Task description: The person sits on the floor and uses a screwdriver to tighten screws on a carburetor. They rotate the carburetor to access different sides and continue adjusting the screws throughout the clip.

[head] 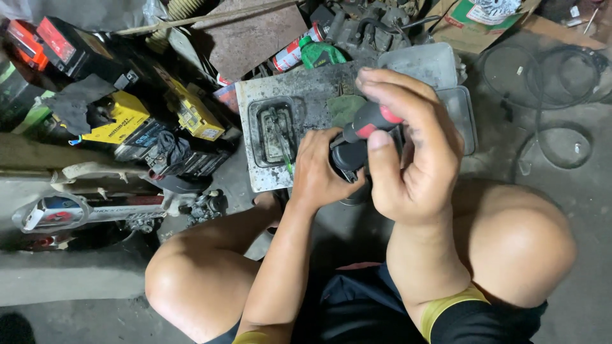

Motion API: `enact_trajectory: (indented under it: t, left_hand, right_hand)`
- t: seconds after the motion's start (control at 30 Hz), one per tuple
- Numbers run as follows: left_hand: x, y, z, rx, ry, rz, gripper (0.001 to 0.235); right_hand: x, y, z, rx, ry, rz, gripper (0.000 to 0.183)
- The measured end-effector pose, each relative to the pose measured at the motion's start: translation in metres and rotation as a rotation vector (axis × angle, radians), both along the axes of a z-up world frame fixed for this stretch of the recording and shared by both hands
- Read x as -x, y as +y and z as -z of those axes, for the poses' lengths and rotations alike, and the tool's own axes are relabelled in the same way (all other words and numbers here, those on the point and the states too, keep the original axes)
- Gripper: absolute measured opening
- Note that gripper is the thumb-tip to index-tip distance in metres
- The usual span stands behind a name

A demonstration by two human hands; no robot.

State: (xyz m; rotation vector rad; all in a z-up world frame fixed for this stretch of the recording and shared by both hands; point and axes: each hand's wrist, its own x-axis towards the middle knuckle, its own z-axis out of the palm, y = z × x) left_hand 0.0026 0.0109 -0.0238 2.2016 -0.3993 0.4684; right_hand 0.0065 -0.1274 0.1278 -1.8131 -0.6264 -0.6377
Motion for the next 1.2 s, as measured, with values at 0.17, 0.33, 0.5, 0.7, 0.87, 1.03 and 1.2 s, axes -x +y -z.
enact_trajectory:
  t: [0.17,0.33,0.5,0.7,0.87,1.03,1.2]
  left_hand:
    - [-0.001,0.002,-0.001,0.042,-0.043,0.005,0.058]
    - [-0.002,0.006,0.0,0.041,-0.044,-0.015,0.062]
    - [-0.002,0.008,-0.002,0.037,-0.026,-0.029,0.061]
    - [-0.002,0.006,-0.005,0.048,-0.061,-0.034,0.06]
    - [-0.001,0.007,-0.004,0.058,-0.054,-0.039,0.06]
    - [-0.002,0.008,-0.005,0.048,-0.047,-0.053,0.061]
    - [-0.003,0.009,-0.003,0.084,-0.105,-0.047,0.062]
  right_hand:
    - [-0.003,-0.001,0.013,-0.04,-0.005,0.029,0.029]
    - [-0.002,-0.003,0.014,-0.212,0.131,-0.1,0.049]
    - [-0.007,-0.011,0.028,0.044,-0.039,0.133,0.046]
    - [-0.003,0.001,0.033,-0.234,0.067,-0.103,0.046]
    - [-0.002,-0.001,0.023,0.014,-0.025,0.165,0.052]
    - [0.001,0.009,0.039,-0.313,0.079,0.023,0.063]
    - [0.001,0.01,0.011,0.035,-0.084,0.229,0.055]
